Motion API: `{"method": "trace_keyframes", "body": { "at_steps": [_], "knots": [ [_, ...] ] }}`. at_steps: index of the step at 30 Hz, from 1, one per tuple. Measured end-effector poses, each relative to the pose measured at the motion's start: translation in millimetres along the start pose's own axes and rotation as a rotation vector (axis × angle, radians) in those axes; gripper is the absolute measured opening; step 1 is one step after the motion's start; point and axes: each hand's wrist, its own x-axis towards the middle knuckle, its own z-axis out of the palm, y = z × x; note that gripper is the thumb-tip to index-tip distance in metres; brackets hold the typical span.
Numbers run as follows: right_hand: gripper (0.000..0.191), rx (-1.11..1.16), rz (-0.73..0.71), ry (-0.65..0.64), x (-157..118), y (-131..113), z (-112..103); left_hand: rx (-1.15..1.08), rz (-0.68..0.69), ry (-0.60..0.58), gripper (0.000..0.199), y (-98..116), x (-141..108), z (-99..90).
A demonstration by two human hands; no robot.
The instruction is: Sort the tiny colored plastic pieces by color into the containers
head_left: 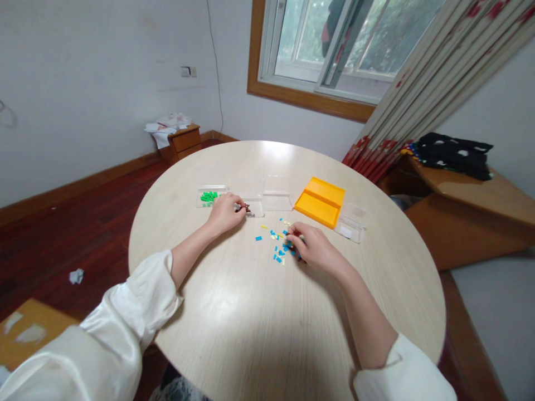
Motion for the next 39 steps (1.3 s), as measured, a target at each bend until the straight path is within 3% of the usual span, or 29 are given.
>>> {"method": "trace_keyframes", "body": {
  "at_steps": [8,12,18,22,31,39],
  "knots": [
    [0.01,0.392,0.091,0.111,5,0,7,-0.063,0.014,0.049,0.008,2,0,-1.9],
    [0.012,0.421,0.098,0.104,7,-1,9,-0.211,0.182,0.056,0.008,12,-5,-4.6],
    [0.016,0.438,0.092,0.099,10,-2,18,-0.348,0.494,-0.056,0.019,29,-19,0.1],
    [0.018,0.448,0.102,0.074,11,-6,22,-0.361,0.588,-0.09,0.02,35,-24,4.6],
    [0.021,0.441,0.049,0.062,12,-6,27,-0.371,0.609,-0.133,0.015,41,-27,3.6],
    [0.018,0.627,0.077,0.148,14,0,31,-0.495,0.482,-0.125,0.01,46,-29,-0.7]
  ]
}}
